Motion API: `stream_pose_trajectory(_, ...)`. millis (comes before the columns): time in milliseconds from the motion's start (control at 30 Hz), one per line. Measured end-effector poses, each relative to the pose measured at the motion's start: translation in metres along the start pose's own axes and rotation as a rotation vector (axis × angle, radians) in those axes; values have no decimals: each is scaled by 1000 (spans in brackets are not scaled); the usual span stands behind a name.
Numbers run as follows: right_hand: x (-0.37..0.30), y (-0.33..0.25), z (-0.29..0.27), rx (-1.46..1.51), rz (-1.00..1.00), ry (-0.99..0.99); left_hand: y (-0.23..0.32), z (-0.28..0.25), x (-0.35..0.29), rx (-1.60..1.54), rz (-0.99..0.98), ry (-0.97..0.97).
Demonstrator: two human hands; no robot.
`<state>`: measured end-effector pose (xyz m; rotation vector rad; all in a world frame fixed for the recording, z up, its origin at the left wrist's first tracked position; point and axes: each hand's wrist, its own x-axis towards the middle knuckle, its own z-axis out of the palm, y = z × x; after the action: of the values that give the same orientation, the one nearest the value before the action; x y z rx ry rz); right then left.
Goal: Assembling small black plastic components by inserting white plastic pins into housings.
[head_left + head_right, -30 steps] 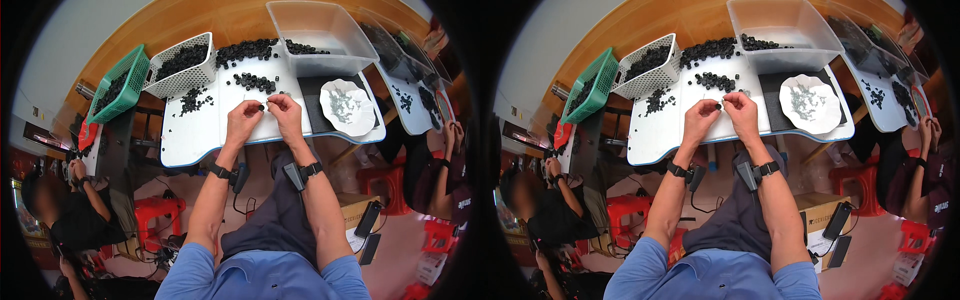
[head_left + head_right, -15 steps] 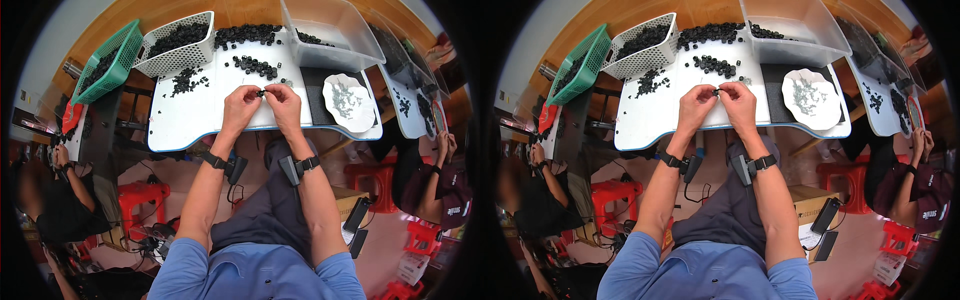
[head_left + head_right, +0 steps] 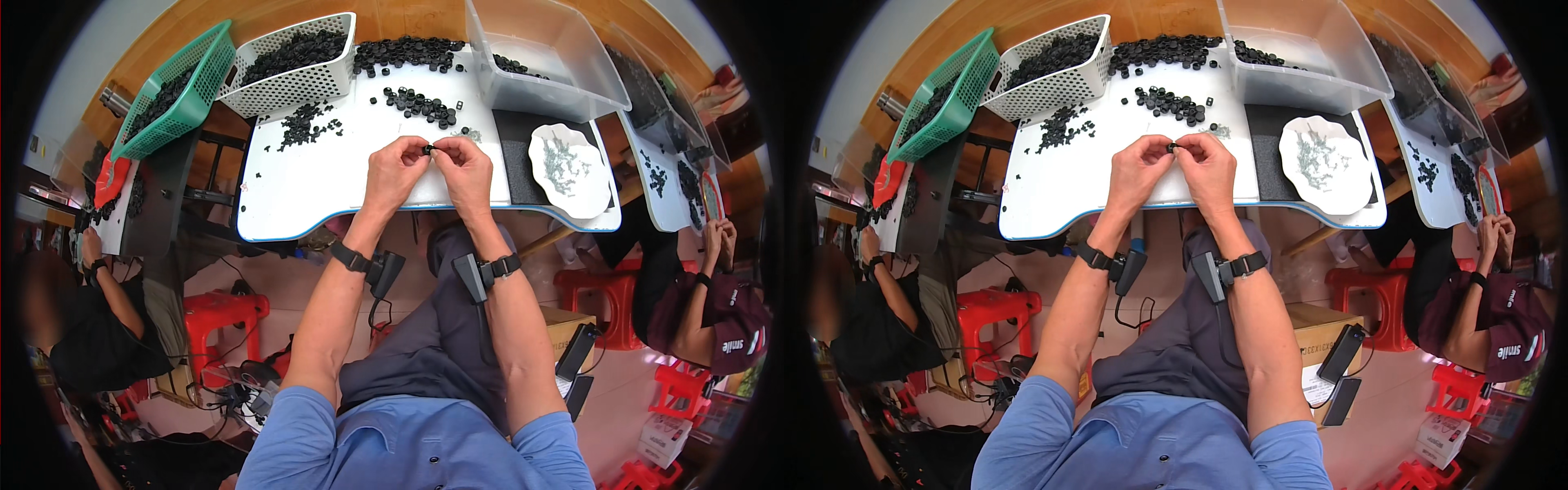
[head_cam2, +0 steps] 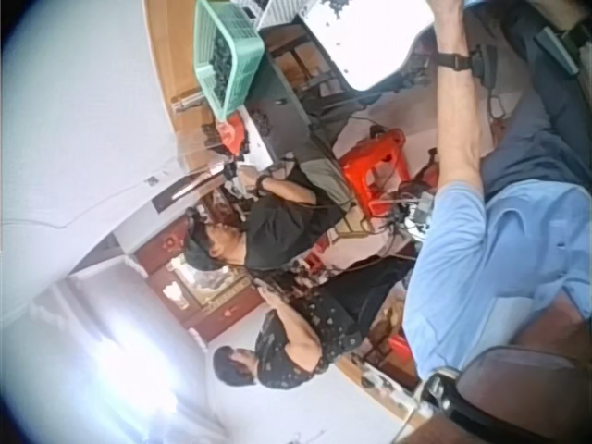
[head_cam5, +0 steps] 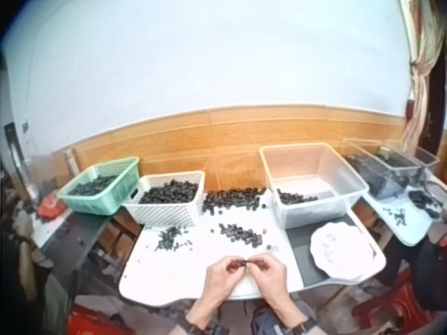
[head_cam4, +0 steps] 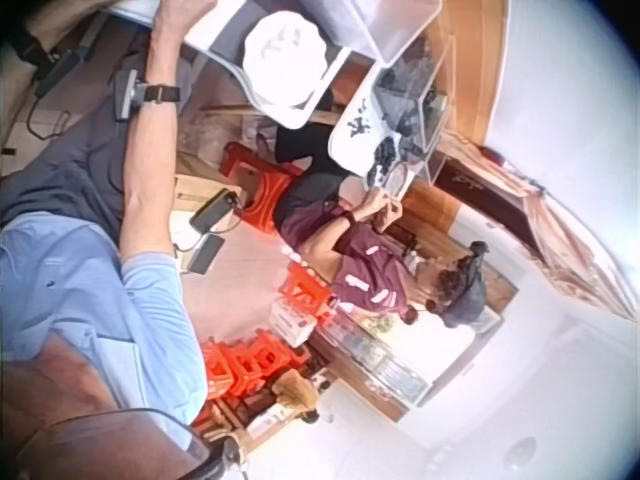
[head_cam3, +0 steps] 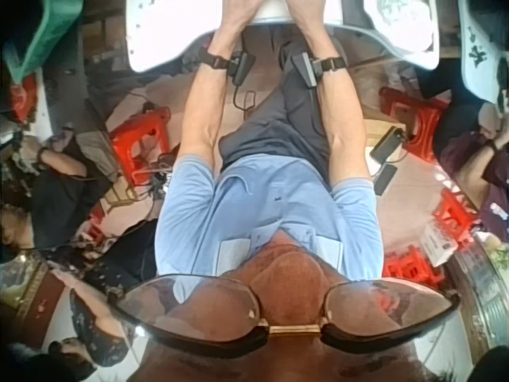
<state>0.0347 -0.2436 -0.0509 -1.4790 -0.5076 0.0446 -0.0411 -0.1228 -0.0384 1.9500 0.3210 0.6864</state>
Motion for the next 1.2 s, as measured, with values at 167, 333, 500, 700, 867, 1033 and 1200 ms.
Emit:
stream_pose_trajectory(167, -2, 1, 1, 4, 12, 15, -1, -2, 1, -41, -24, -39)
stream_pose_trajectory(333, -1, 3, -2, 59, 38, -7, -4, -4, 1, -26, -14, -51)
stream_pose_trajectory(500, -1, 1, -2, 34, 49, -12, -4, -4, 2, -29, 0, -49)
stream_pose_trajectory(700, 0, 0, -2, 56, 52, -23, -3, -5, 1, -44, -37, -70)
stream_pose_trajectory(867, 1, 0, -3, 75, 63, -27, -4, -5, 1, -55, -19, -55)
stream_pose_trajectory(1033, 0, -2, -3, 74, 70, -38, -5, -5, 1, -54, -29, -62)
stream_pose_trajectory(1200, 0, -3, -3, 84, 67, -36, -1, -5, 1, -66, -21, -44)
